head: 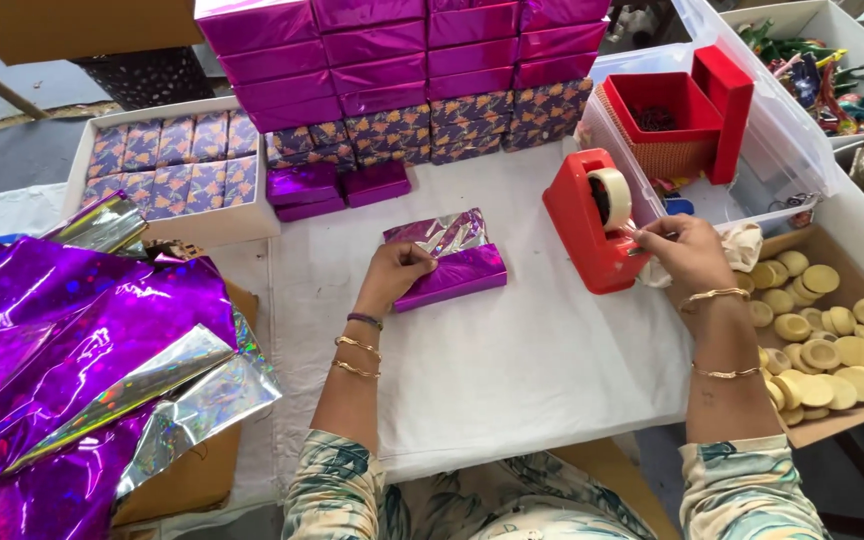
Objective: The person wipes a small wooden box with a cloth, then wraps it in shiny purple foil and secures it with clear tape. The wrapped box is placed on a stack of similarly wrapped boxes.
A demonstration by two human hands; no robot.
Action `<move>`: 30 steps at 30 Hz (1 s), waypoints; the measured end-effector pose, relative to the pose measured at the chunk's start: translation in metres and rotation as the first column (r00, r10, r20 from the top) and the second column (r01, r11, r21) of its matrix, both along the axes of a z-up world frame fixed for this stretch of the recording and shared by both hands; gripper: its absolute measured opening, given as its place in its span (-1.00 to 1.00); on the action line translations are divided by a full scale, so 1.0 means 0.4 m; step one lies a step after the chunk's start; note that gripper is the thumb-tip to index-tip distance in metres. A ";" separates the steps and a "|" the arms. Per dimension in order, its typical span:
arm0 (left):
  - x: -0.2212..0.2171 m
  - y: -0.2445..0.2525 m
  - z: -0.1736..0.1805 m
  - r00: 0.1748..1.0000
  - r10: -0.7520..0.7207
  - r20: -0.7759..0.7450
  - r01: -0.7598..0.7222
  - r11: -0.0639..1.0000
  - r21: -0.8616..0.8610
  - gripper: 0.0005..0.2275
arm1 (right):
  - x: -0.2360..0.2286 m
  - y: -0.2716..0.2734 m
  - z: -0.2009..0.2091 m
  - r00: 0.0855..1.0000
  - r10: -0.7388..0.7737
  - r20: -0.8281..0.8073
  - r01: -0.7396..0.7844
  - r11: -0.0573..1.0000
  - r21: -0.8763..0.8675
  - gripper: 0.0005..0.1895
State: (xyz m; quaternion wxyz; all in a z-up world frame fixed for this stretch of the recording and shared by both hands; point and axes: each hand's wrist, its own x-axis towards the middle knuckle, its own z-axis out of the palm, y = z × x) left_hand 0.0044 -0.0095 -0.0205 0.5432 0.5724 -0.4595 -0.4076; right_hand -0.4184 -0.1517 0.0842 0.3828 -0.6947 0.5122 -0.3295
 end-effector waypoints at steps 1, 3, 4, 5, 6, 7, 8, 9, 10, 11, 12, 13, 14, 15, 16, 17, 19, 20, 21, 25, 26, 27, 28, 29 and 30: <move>0.000 -0.001 0.003 1.000 -0.007 0.000 0.007 1.000 0.000 -0.96 | 0.005 0.003 0.010 1.000 -0.007 0.000 0.007 1.000 0.000 -0.73; 0.000 0.000 0.006 1.000 0.012 0.023 -0.013 0.999 0.039 -0.96 | 0.018 0.007 0.028 0.982 -0.061 -0.179 0.035 0.989 -0.143 -0.75; 0.000 -0.004 0.002 1.000 0.007 0.023 -0.008 0.999 0.041 -0.96 | 0.023 0.009 0.042 0.982 -0.065 -0.179 0.040 0.989 -0.141 -0.75; 0.002 -0.005 -0.003 1.000 -0.006 -0.021 0.006 1.000 0.022 -0.96 | 0.031 0.011 0.054 0.986 -0.062 -0.158 0.038 0.988 -0.151 -0.77; 0.004 -0.006 -0.007 0.998 -0.019 -0.065 0.019 1.000 0.002 -0.97 | 0.038 0.014 0.067 0.989 -0.058 -0.136 0.036 0.986 -0.162 -0.78; 0.004 -0.004 -0.005 0.998 -0.024 -0.061 0.024 1.000 0.005 -0.97 | 0.037 0.020 0.073 0.989 -0.062 -0.132 0.041 0.986 -0.160 -0.78; 0.003 -0.001 -0.003 0.999 -0.014 -0.028 0.015 1.000 0.025 -0.97 | 0.036 0.026 0.079 0.989 -0.060 -0.132 0.040 0.988 -0.147 -0.77; 0.002 -0.002 0.000 1.000 -0.006 0.003 0.005 0.999 0.043 -0.97 | 0.033 0.030 0.088 0.989 -0.058 -0.133 0.039 0.990 -0.137 -0.75; 0.007 -0.008 -0.010 1.000 -0.010 0.005 0.009 0.999 0.041 -0.97 | 0.032 0.048 0.100 0.989 -0.062 -0.131 0.044 0.989 -0.138 -0.75; 0.009 -0.012 -0.021 1.000 -0.017 -0.025 0.017 1.000 0.023 -0.97 | 0.029 0.067 0.111 0.992 -0.062 -0.110 0.046 0.989 -0.139 -0.64; 0.011 -0.017 -0.033 0.998 -0.024 -0.055 0.025 1.000 0.006 -0.97 | 0.026 0.086 0.122 0.994 -0.062 -0.089 0.049 0.989 -0.141 -0.51; 0.011 -0.015 -0.028 0.998 -0.027 -0.054 0.028 1.000 0.007 -0.97 | 0.030 0.110 0.123 0.994 -0.065 -0.088 0.052 0.989 -0.139 -0.51; 0.010 -0.013 -0.023 0.998 -0.026 -0.049 0.027 1.000 0.005 -0.97 | 0.033 0.133 0.125 0.998 -0.065 -0.018 0.062 0.990 -0.130 -0.44; 0.009 -0.010 -0.018 0.999 -0.025 -0.044 0.025 1.000 0.003 -0.97 | 0.036 0.156 0.126 0.996 -0.065 0.053 0.071 0.990 -0.120 -0.35; 0.005 -0.008 -0.012 0.999 -0.027 -0.043 0.028 1.000 0.005 -0.97 | 0.017 0.146 0.102 0.996 -0.067 0.054 0.074 0.990 -0.118 -0.35; 0.003 -0.005 -0.005 0.999 -0.015 -0.029 0.016 1.000 0.018 -0.97 | -0.001 0.135 0.078 0.986 -0.064 0.156 0.079 0.992 -0.096 -0.39; 0.002 -0.002 0.001 1.000 -0.004 -0.015 0.005 0.999 0.032 -0.97 | -0.026 0.123 0.050 0.965 -0.063 0.255 0.083 0.994 -0.071 -0.43; 0.003 -0.001 -0.001 1.000 -0.002 -0.019 0.002 0.999 0.035 -0.97 | -0.034 0.122 0.045 0.949 -0.052 0.312 0.083 0.993 -0.087 -0.51; 0.002 -0.004 0.000 1.000 -0.004 -0.021 0.004 0.999 0.036 -0.97 | -0.046 0.122 0.041 0.928 -0.043 0.370 0.088 0.991 -0.106 -0.59; -0.003 0.005 0.013 1.000 0.007 -0.002 -0.007 0.999 0.047 -0.96 | 0.003 0.144 0.127 0.988 -0.087 0.124 0.116 0.962 -0.246 -0.78; 0.001 0.001 0.002 1.000 0.002 0.004 -0.002 1.000 0.015 -0.96 | 0.005 0.118 0.124 0.998 -0.060 -0.018 0.052 0.953 -0.300 -0.79; 0.004 -0.001 -0.010 1.000 -0.005 0.010 0.005 1.000 -0.015 -0.96 | 0.006 0.093 0.118 0.986 -0.040 -0.163 -0.018 0.940 -0.340 -0.78; 0.002 0.001 -0.007 1.000 -0.013 0.009 0.013 1.000 -0.013 -0.96 | 0.010 0.080 0.123 0.985 -0.048 -0.164 -0.010 0.941 -0.339 -0.78; 0.001 0.003 -0.003 1.000 -0.007 0.000 0.007 1.000 0.001 -0.96 | 0.017 0.065 0.129 0.966 -0.037 -0.254 -0.044 0.952 -0.303 -0.76; 0.001 0.004 0.001 1.000 0.000 -0.010 0.001 1.000 0.015 -0.96 | 0.024 0.049 0.135 0.939 -0.022 -0.342 -0.074 0.962 -0.263 -0.73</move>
